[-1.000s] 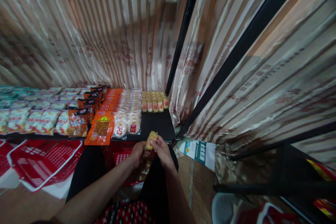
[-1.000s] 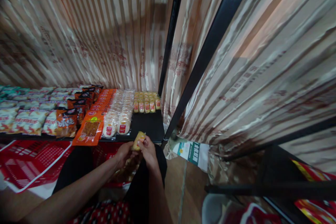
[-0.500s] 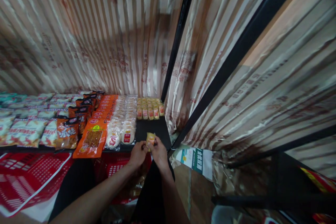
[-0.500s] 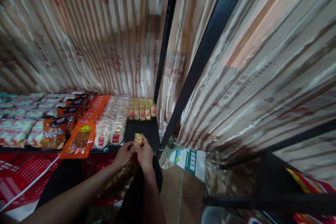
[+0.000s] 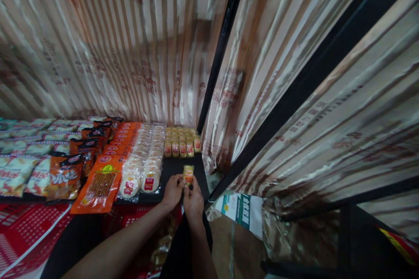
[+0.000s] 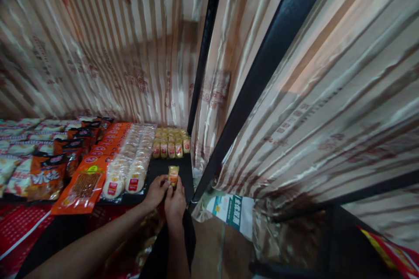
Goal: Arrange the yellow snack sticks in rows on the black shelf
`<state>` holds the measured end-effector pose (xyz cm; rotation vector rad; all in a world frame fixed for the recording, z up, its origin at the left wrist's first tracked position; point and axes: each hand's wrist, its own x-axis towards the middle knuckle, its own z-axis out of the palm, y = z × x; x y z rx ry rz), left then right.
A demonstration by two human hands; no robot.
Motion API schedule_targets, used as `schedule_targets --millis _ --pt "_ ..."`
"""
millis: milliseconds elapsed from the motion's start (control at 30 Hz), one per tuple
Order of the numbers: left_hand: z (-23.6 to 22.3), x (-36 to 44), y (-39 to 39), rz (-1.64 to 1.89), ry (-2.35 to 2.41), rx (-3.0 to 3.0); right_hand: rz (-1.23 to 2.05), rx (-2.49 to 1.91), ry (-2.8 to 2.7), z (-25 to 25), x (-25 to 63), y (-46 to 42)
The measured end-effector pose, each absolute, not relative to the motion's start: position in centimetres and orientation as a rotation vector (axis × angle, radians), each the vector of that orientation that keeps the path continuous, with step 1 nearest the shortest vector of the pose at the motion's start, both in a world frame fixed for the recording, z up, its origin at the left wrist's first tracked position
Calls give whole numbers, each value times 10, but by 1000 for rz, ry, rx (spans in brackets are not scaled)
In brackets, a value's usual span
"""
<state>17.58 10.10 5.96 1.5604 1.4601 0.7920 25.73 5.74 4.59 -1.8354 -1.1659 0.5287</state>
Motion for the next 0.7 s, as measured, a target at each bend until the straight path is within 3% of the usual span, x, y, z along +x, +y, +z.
schedule_targets --millis 700 --pt "59 231 171 749 1501 1587 198 -1762 -1064 19 284 126"
